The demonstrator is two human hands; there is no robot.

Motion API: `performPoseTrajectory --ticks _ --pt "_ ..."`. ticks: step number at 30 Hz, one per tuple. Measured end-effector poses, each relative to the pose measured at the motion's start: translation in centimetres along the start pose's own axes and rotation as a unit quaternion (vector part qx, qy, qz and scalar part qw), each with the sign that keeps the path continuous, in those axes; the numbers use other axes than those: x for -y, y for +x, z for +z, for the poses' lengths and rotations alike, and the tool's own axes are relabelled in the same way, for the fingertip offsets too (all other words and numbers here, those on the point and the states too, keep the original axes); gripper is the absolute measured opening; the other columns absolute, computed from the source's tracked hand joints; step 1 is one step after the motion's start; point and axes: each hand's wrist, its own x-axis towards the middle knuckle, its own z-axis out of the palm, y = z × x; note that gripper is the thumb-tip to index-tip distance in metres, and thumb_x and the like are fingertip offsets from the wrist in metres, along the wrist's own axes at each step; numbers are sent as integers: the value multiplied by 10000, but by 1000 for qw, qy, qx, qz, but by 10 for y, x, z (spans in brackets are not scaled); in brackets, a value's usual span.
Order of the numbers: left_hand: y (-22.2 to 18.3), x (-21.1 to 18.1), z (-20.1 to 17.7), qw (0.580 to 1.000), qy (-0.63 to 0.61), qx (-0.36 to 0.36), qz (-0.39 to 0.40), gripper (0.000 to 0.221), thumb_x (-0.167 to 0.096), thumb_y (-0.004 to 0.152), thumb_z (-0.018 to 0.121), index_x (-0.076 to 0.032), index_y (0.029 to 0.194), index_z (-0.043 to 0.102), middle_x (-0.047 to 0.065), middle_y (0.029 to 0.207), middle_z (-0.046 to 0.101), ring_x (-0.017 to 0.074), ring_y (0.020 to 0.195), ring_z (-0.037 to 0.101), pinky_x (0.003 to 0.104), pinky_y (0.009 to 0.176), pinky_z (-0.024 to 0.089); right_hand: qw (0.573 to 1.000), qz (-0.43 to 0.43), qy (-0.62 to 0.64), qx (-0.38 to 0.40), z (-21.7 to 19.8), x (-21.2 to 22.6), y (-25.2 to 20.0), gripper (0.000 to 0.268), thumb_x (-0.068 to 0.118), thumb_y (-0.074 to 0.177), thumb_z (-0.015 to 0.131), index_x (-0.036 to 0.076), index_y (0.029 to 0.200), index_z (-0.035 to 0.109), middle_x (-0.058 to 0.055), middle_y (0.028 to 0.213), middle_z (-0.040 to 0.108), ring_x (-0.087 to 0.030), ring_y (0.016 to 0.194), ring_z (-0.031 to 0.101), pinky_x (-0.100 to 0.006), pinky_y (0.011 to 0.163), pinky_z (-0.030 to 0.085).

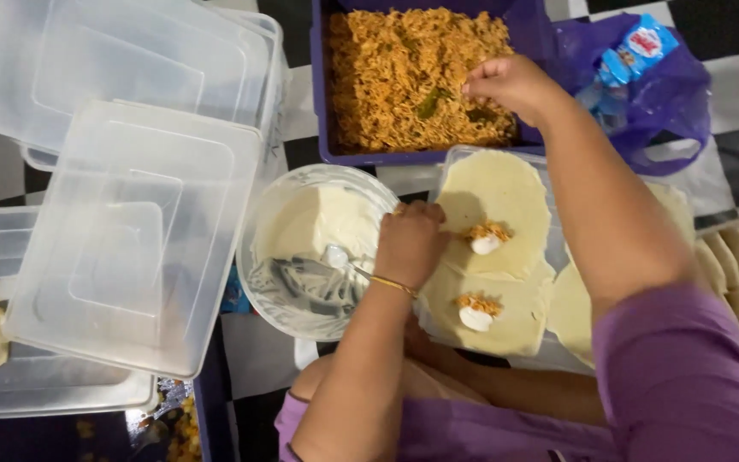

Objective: The person is manually assembling spring rolls by placing filling on wrappers, applying a sealing paste, and rolling them tightly.

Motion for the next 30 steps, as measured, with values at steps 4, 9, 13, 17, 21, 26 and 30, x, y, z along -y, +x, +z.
performPoseTrajectory --ticks 4,9,13,17,21,26,30 --pt "-5 3 -3 1000 5 16 4 246 -276 818 736 -156 1031 719 54 1048 656 308 1053 610 449 902 451 999 -6 42 33 -9 8 -102 125 162 990 679 45 1028 695 -16 943 685 -86 792 559 -214 717 441" --pt "-7 -13 -9 987 60 145 34 220 -379 801 816 -227 930 724 35 1043 663 310 1136 608 463 982 463 991 -50 -120 8 9 1 -211 190 149 872 778 94 1053 772 -91 858 759 -188 791 672 -322 677 514" --pt "-9 -15 7 982 90 161 51 227 -383 777 836 -266 947 741 23 1070 656 310 1159 591 469 1008 452 946 -139 -289 -43 36 -23 -241 138 204 878 759 136 997 774 -104 909 766 -294 887 721 -416 752 570" --pt "-12 -16 18 979 122 142 82 202 -386 811 792 -263 968 762 27 1043 660 296 1129 607 447 966 467 836 -247 -467 -152 57 -30 -255 194 218 866 697 246 1035 787 23 955 742 -190 987 698 -347 836 550" --pt "-16 -18 19 980 125 107 113 107 -337 854 712 -244 853 766 38 983 681 297 1081 621 430 943 452 832 -251 -455 -195 67 -58 -241 142 272 856 761 274 998 771 65 892 725 -159 951 690 -334 828 548" --pt "-14 -17 21 979 123 88 136 198 -309 889 625 -190 879 784 59 953 699 288 1031 638 430 904 462 923 -189 -284 -180 52 -26 -259 182 174 861 769 242 1029 793 47 948 713 -174 895 666 -329 790 564" --pt "-11 -15 15 983 71 71 151 215 -324 876 603 -182 871 765 71 904 683 313 993 641 432 885 460 924 -190 -307 -127 53 -33 -274 148 207 842 770 178 987 776 -26 934 728 -259 919 692 -392 808 566"
